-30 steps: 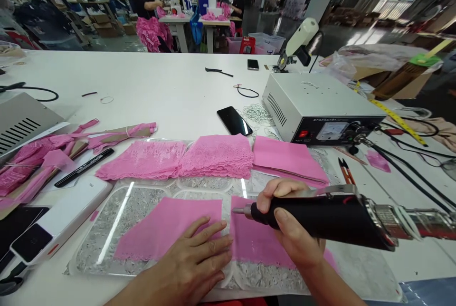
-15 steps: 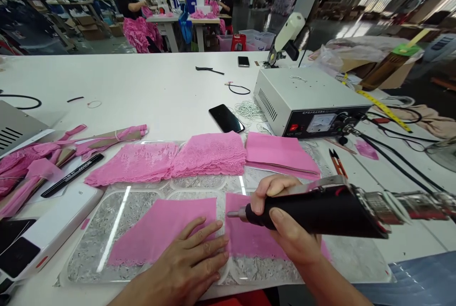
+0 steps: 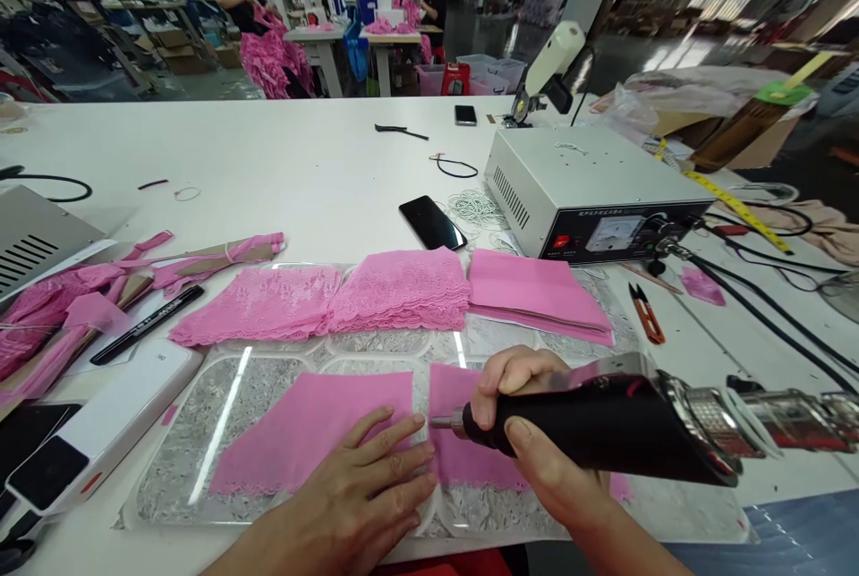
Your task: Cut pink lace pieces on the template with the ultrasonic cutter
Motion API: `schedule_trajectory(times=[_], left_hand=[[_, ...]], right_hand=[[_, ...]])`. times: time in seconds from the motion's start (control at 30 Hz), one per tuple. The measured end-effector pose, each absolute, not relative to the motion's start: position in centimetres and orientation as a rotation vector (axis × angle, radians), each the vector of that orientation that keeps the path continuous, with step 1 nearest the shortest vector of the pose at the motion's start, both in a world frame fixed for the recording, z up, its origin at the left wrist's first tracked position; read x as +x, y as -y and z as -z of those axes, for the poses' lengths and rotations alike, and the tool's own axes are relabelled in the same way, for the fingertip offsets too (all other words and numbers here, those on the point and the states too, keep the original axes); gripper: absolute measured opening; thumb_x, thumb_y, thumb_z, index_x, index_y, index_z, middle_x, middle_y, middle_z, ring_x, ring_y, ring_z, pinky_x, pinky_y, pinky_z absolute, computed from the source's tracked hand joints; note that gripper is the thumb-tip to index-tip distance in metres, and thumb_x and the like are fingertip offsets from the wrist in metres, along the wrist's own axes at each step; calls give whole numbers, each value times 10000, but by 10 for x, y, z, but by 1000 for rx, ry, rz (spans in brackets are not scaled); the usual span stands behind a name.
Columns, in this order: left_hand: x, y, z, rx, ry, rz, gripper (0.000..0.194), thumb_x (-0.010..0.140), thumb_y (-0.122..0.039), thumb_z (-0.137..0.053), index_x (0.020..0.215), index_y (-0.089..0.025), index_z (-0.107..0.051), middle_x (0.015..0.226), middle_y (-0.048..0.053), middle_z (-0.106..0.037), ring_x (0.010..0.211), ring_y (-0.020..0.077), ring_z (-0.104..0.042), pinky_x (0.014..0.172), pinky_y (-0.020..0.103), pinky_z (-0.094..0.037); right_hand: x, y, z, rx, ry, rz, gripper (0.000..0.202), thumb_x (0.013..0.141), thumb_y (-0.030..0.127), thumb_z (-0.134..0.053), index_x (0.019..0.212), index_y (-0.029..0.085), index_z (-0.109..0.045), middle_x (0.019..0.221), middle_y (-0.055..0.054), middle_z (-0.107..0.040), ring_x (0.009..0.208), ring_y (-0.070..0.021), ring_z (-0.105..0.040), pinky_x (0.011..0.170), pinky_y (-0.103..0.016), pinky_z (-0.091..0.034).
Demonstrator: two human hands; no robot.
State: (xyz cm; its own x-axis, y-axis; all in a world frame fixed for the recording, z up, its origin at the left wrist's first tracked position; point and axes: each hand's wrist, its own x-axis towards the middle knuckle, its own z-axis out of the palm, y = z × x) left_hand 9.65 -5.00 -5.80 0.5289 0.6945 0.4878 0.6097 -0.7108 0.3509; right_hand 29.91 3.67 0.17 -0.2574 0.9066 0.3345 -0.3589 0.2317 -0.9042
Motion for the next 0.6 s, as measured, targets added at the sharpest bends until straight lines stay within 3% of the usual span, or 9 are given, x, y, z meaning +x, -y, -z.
schedule_trajectory(times=[0.13,0.3,0.5,0.6], left_hand=[[97,49,57,2628,-1119,-905,185,950,-249,-587,1113,-182,-646,1177,18,-716,1295,207,-536,1207,383,-241],[90,48,35,2627,-1109,-761,211,989,-254,-522,1154,-180,-631,1193,33,-705,1261,225,-568,1134,389,-381],[80,18,2,2611,-1189,-710,286,1014,-126,-382,1093,-134,-657,1047,95,-729,1034,209,-661,914,357,-536],[101,-15,-7,2623,-1114,-351,272,991,-101,-415,1010,-113,-687,981,99,-721,886,201,-667,792,343,-554]], right_hand=[[298,-35,-1,-592,1319,-1331,97,829,286,-699,853,229,-625,757,-3,-564,564,-129,-579,524,-294,-527],[306,-33,0,-604,1214,-1319,129,801,312,-708,893,243,-651,776,-6,-556,569,-133,-567,515,-314,-528],[348,-44,-5,-836,823,-935,145,619,157,-606,733,228,-662,815,-37,-547,579,-146,-516,547,-378,-469],[384,-51,3,-932,728,-730,182,525,128,-559,650,230,-642,803,-41,-542,598,-164,-486,596,-435,-451]])
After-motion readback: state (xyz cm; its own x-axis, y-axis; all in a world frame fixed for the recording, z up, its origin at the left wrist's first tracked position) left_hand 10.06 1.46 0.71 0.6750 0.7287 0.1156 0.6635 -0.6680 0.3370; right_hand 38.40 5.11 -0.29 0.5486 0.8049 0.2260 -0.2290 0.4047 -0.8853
